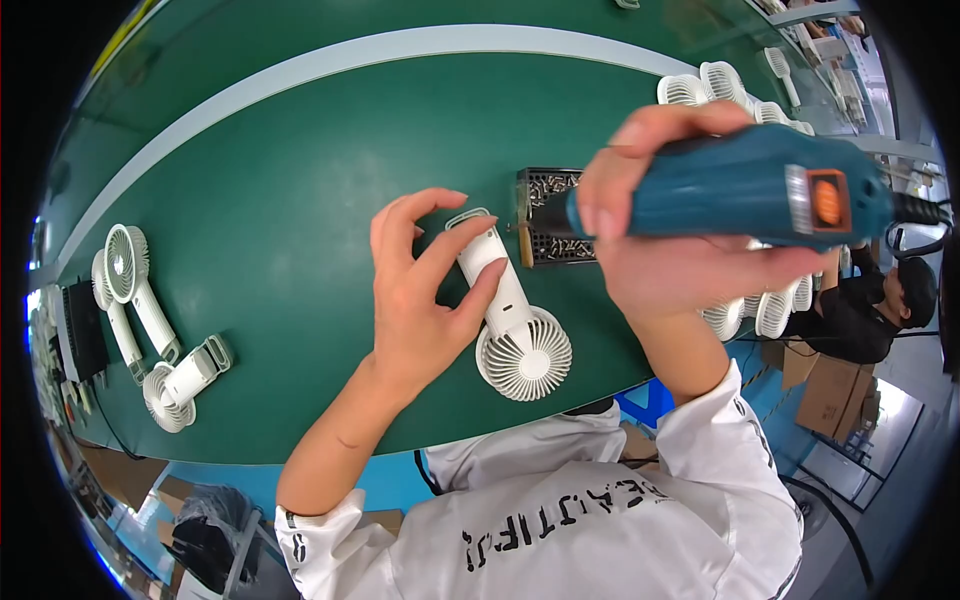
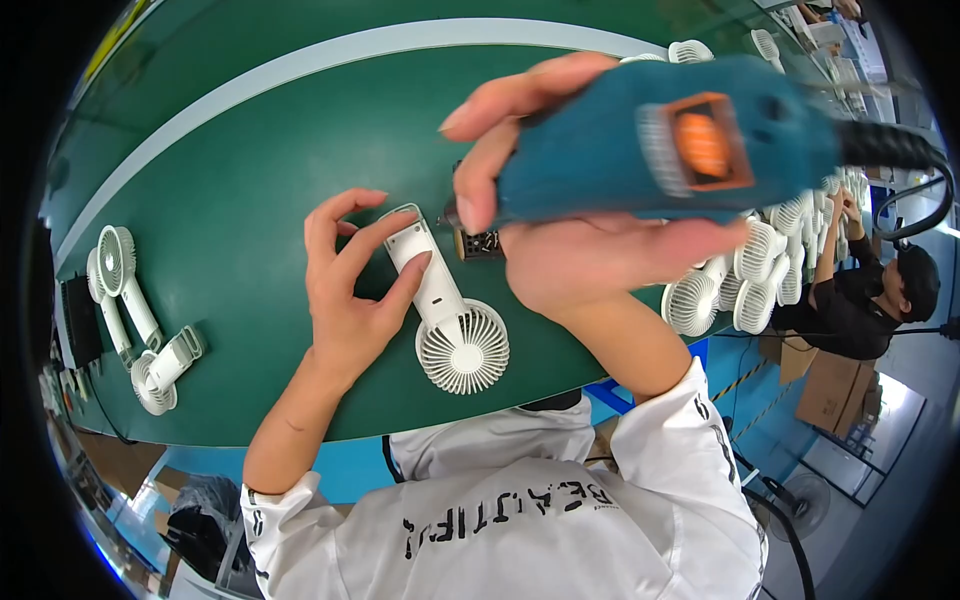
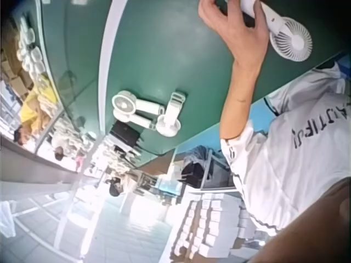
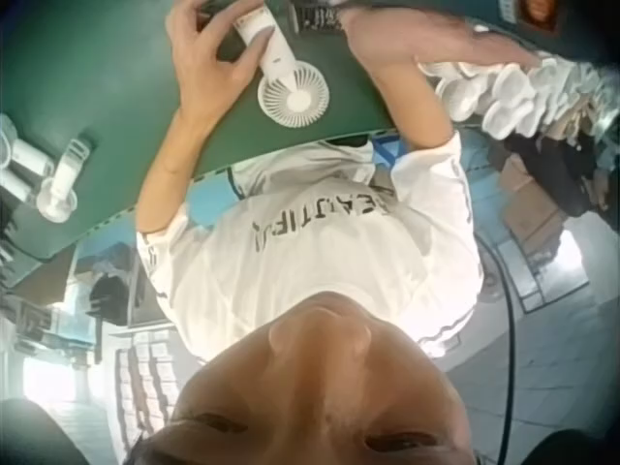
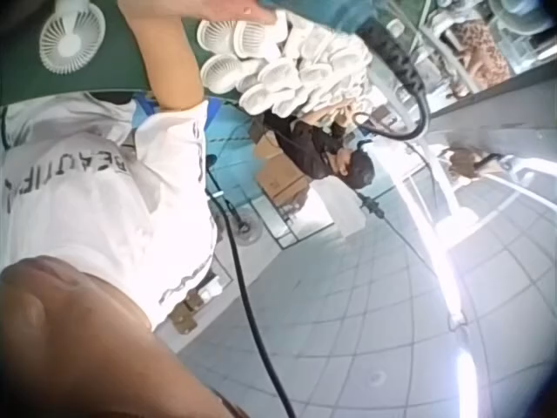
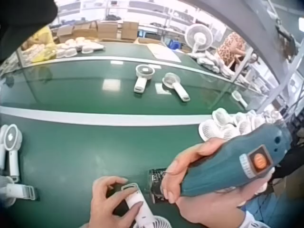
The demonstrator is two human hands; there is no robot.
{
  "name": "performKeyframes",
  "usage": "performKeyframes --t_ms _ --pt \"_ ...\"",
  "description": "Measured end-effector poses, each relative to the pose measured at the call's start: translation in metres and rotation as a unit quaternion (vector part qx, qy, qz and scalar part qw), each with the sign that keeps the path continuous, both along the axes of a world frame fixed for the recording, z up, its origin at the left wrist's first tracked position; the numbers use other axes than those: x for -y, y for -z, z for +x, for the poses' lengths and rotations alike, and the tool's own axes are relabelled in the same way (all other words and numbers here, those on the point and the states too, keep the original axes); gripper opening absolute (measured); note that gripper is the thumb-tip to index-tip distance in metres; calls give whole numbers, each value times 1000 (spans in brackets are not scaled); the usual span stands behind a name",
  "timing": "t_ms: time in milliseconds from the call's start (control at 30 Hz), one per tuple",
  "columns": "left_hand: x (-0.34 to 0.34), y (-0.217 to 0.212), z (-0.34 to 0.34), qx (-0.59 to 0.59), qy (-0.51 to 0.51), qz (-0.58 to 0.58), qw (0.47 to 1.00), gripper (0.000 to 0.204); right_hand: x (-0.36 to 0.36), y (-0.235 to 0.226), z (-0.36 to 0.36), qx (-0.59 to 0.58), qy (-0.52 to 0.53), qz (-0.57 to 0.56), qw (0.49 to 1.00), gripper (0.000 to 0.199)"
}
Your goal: Assembling small portable fans on a production line using an electric screwdriver.
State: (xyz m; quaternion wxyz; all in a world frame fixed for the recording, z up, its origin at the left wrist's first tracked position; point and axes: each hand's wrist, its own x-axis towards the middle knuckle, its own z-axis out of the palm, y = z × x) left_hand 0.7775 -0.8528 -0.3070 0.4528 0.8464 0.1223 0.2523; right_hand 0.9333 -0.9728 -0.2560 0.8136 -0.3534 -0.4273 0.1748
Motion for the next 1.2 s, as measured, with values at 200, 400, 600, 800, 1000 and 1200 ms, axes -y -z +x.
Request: performKeyframes --t_ms 200,400,600,800,1000,1200 --pt "-1 -8 0 70 40 53 995 28 11 -34 0 26 -91 28 995 85" --pt "-3 -1 -1 94 84 34 991 17 13 -35 -7 6 -90 7 996 83" --pt "-4 2 -3 114 81 40 989 18 13 -35 -9 -7 -97 30 995 81" --pt "-7 1 -1 151 110 134 973 25 15 -34 -9 -72 -57 5 996 82" --pt "-4 3 1 193 107 180 959 26 15 -30 -8 -117 -35 4 993 78" --pt "-2 3 -1 197 103 60 973 22 12 -26 -10 -256 24 61 965 77"
